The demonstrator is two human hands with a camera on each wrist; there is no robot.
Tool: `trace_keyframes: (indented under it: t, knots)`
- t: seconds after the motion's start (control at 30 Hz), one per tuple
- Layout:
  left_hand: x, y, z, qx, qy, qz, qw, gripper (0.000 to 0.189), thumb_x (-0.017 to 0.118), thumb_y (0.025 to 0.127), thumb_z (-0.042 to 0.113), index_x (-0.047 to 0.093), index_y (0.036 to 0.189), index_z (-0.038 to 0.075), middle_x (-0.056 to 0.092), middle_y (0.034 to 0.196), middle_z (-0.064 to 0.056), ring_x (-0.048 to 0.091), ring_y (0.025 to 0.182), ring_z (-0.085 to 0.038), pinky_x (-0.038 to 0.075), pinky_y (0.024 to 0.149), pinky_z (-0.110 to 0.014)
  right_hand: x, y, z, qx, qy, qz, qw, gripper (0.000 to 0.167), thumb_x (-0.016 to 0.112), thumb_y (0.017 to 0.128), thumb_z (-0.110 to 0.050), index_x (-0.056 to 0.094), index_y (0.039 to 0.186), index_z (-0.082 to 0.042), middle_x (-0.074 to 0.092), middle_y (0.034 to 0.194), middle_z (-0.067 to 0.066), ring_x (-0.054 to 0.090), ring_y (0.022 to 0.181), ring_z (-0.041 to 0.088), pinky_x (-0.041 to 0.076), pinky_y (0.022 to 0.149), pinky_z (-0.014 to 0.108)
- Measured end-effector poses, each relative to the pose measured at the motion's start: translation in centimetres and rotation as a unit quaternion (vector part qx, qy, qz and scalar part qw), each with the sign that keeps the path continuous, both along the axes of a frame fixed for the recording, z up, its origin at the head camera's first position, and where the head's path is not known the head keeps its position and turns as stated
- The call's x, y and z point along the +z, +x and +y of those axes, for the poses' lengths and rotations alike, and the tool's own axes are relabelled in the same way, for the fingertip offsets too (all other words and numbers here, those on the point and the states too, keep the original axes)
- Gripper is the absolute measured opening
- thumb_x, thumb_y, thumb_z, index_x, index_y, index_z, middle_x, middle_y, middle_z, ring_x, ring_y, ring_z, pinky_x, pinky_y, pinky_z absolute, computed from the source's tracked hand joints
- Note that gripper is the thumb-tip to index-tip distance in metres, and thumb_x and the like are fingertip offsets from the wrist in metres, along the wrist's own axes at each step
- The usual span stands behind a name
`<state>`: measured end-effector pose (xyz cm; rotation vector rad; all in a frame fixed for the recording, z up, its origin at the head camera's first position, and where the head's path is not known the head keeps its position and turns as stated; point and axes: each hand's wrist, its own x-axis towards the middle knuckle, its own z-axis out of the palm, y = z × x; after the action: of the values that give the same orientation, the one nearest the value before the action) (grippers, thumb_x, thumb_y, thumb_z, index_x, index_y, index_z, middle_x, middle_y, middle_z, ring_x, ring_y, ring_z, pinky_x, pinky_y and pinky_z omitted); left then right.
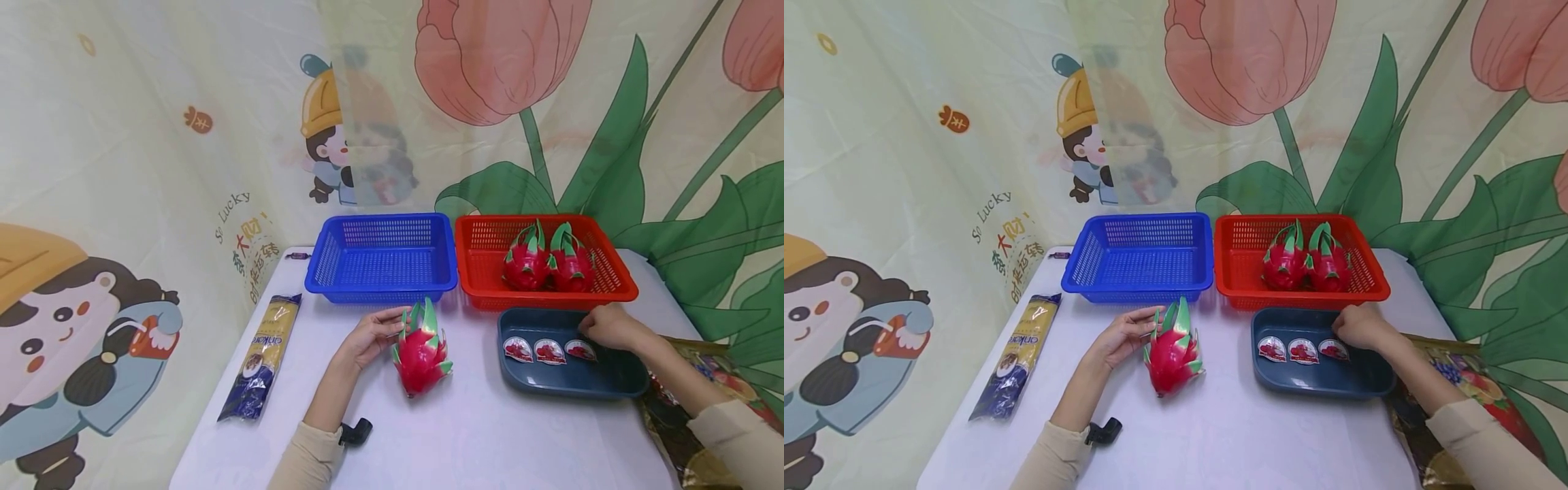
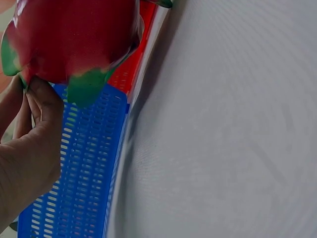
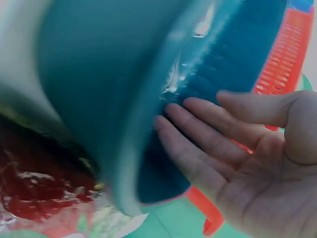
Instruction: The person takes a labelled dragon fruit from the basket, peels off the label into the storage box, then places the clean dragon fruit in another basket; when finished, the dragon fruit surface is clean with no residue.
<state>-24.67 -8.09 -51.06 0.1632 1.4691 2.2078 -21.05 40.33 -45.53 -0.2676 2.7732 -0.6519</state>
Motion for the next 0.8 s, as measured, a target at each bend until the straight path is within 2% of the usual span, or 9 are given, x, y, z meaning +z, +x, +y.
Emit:
trace_keyframes:
  t: [0.17, 0.3, 0.37, 0.5, 0.57, 0.67, 0.8]
  knots:
    - [-0.1, 0.0, 0.0, -0.006, -0.003, -0.007, 0.9999, 0.045, 0.058, 0.097, -0.011, 0.057, 0.142, -0.009, 0.076, 0.116, -0.012, 0.075, 0.094, -0.017, 0.059, 0.089, -0.030, 1.4, 0.3, -0.3, 0.000, -0.032, -0.028, 0.9991, 0.027, 0.071, 0.095, -0.008, 0.073, 0.112, 0.014, 0.075, 0.097, 0.019, 0.065, 0.085, 0.027, 0.063, 0.079, 0.050]
    - [-0.1, 0.1, -0.1, -0.014, -0.007, -0.001, 0.9999, 0.044, 0.059, 0.098, -0.010, 0.058, 0.142, -0.008, 0.075, 0.119, -0.013, 0.075, 0.095, -0.017, 0.059, 0.090, -0.030, 3.3, 0.5, -2.0, 0.004, -0.079, -0.055, 0.9954, 0.035, 0.071, 0.099, -0.017, 0.071, 0.119, 0.012, 0.076, 0.101, 0.019, 0.073, 0.086, 0.031, 0.065, 0.079, 0.045]
    - [-0.2, 0.1, -0.2, -0.016, -0.008, 0.002, 0.9998, 0.044, 0.059, 0.097, -0.010, 0.059, 0.142, -0.008, 0.074, 0.121, -0.015, 0.075, 0.096, -0.018, 0.060, 0.090, -0.031, 4.2, 0.5, -3.2, 0.007, -0.118, -0.070, 0.9905, 0.040, 0.071, 0.100, -0.020, 0.069, 0.124, 0.012, 0.076, 0.106, 0.021, 0.075, 0.093, 0.034, 0.065, 0.080, 0.043]
    - [-0.2, 0.1, -0.2, -0.021, -0.010, 0.009, 0.9997, 0.045, 0.059, 0.097, -0.011, 0.058, 0.142, -0.009, 0.072, 0.125, -0.018, 0.075, 0.099, -0.020, 0.060, 0.093, -0.031, 5.3, -0.2, -6.4, 0.013, -0.198, -0.104, 0.9746, 0.046, 0.069, 0.102, -0.024, 0.064, 0.132, 0.011, 0.074, 0.115, 0.024, 0.076, 0.100, 0.035, 0.065, 0.083, 0.040]
    - [-0.2, 0.1, -0.3, -0.024, -0.014, 0.014, 0.9995, 0.044, 0.059, 0.097, -0.010, 0.059, 0.141, -0.009, 0.072, 0.125, -0.018, 0.075, 0.099, -0.020, 0.060, 0.094, -0.032, 5.4, -0.8, -8.1, 0.018, -0.232, -0.114, 0.9659, 0.048, 0.070, 0.102, -0.025, 0.063, 0.135, 0.010, 0.073, 0.118, 0.024, 0.076, 0.102, 0.034, 0.064, 0.084, 0.039]
    - [-0.2, 0.1, -0.3, -0.031, -0.022, 0.025, 0.9989, 0.043, 0.060, 0.097, -0.009, 0.059, 0.140, -0.009, 0.074, 0.121, -0.015, 0.075, 0.098, -0.019, 0.060, 0.096, -0.033, 5.0, -1.8, -10.9, 0.019, -0.272, -0.125, 0.9539, 0.051, 0.070, 0.102, -0.026, 0.062, 0.138, 0.009, 0.073, 0.121, 0.023, 0.074, 0.106, 0.036, 0.063, 0.089, 0.046]
    - [0.0, 0.1, -0.2, -0.047, -0.026, 0.045, 0.9975, 0.044, 0.060, 0.097, -0.008, 0.056, 0.141, -0.012, 0.077, 0.111, -0.009, 0.075, 0.098, -0.017, 0.060, 0.095, -0.033, 4.1, -3.5, -14.4, 0.013, -0.297, -0.139, 0.9448, 0.052, 0.070, 0.101, -0.028, 0.061, 0.140, 0.006, 0.072, 0.123, 0.021, 0.072, 0.112, 0.040, 0.061, 0.092, 0.051]
